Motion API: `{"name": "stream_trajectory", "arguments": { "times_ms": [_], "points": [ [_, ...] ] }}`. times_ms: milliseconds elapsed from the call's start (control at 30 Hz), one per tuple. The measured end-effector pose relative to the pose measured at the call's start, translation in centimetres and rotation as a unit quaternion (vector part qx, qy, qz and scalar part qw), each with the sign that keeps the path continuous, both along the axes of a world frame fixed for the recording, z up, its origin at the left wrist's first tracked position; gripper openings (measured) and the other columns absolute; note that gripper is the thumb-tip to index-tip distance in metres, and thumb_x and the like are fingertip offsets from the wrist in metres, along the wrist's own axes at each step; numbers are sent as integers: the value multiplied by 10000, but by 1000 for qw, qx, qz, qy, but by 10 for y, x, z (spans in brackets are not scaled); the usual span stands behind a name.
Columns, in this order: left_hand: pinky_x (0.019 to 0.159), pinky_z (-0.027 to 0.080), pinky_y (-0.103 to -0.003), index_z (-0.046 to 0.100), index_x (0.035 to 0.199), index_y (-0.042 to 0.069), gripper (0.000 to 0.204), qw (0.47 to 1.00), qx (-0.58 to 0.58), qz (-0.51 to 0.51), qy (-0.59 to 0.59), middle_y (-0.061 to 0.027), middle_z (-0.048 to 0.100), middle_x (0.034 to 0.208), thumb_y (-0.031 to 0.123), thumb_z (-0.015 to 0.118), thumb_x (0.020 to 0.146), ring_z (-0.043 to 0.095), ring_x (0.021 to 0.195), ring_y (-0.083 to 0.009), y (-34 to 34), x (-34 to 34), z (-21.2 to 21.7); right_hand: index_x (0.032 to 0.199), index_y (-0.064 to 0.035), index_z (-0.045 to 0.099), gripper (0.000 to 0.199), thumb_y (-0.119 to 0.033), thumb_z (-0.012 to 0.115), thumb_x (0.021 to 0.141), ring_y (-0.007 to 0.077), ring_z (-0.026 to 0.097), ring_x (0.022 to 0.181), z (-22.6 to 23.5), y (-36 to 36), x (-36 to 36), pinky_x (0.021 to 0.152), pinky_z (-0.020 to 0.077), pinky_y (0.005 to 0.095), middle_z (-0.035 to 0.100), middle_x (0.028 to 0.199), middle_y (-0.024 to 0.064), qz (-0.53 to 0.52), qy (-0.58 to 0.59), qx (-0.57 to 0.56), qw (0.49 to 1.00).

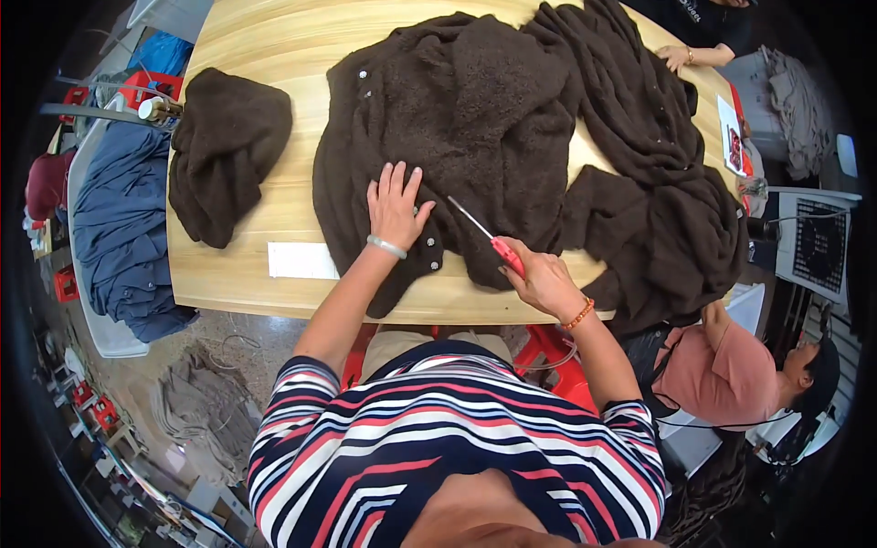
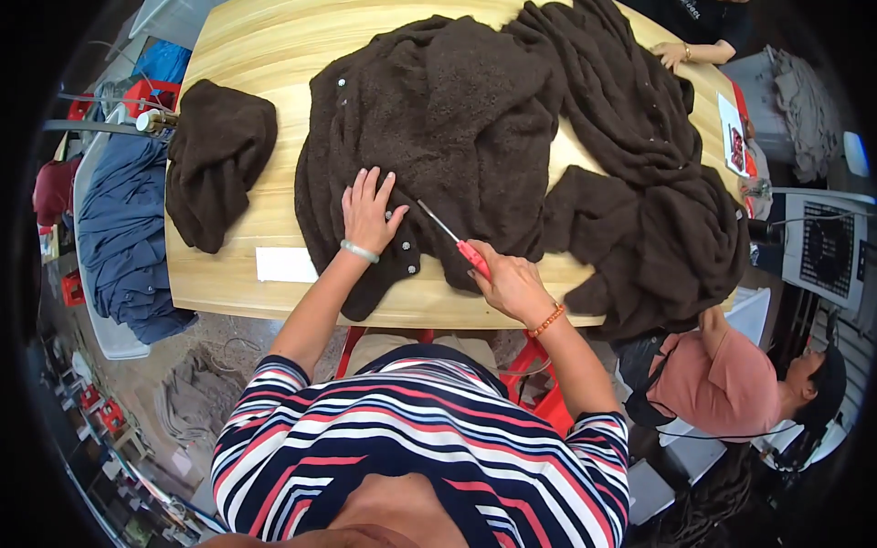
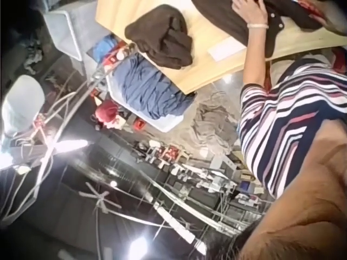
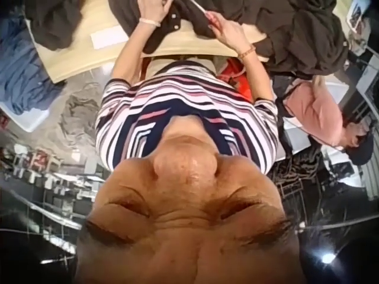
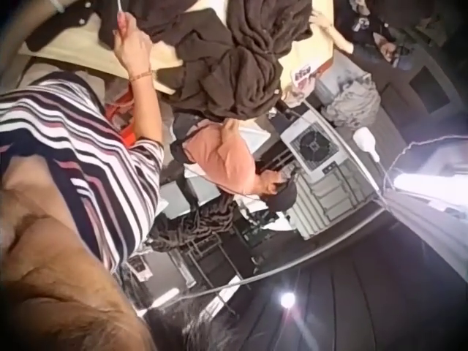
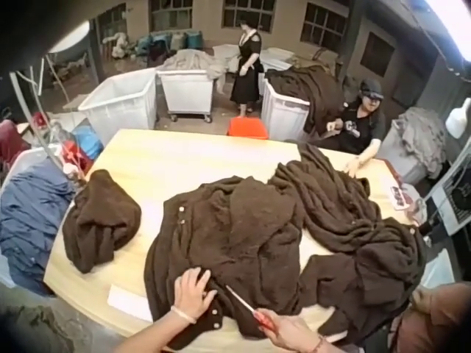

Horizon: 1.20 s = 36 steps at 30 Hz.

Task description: Trimming excess threads and cutting fabric components on a workbench in a sewing factory.

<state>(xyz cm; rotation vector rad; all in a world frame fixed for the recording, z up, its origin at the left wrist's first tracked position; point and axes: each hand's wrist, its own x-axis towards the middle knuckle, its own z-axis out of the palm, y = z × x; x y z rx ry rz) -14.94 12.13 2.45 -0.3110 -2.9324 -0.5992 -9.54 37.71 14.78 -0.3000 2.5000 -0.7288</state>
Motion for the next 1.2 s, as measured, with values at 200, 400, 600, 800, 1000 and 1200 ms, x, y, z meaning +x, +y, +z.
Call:
{"name": "stream_trajectory", "arguments": {
  "times_ms": [200,400,600,800,1000,1200],
  "points": [
    [1091,231,-539,378,1428,151,704,999,41,-11,-24,-155,254,1521,289,662,799,241,1401,-341,-11,9,-48,1147,-93,558,318,-262,575,878,390,643,767,1,-28,-18,704,499,481,650,768,210,59,6,8,998],
    [1108,197,-529,360,1437,150,628,998,64,9,-10,-128,293,1512,286,587,868,268,1396,-309,-12,2,-62,1013,-39,596,266,-258,581,862,385,650,767,-10,-33,-30,681,509,479,656,763,208,102,15,41,994],
    [1119,172,-531,362,1433,148,600,999,24,38,1,-117,290,1514,281,570,887,251,1405,-300,-11,4,-61,1074,-66,595,308,-282,608,855,374,650,754,-4,-7,12,686,506,465,650,741,202,164,-56,42,984],
    [1131,135,-543,308,1454,87,703,997,65,41,19,-194,173,1540,270,629,856,170,1412,-404,5,42,-39,1122,-91,562,303,-251,598,867,359,652,690,1,-7,5,643,505,442,648,713,189,123,5,22,992],
    [1140,179,-475,243,1465,24,749,997,59,43,3,-198,177,1538,261,626,867,200,1411,-367,-1,67,-53,1063,-41,581,298,-252,599,855,362,655,709,4,-7,24,652,505,449,645,708,202,205,-37,43,977],
    [1059,291,-476,261,1463,58,853,990,112,90,0,-224,241,1491,270,725,780,324,1315,-400,-2,71,-19,1132,-115,548,283,-235,582,878,370,644,739,-2,4,9,667,499,463,659,796,181,121,16,1,992]
  ]
}}
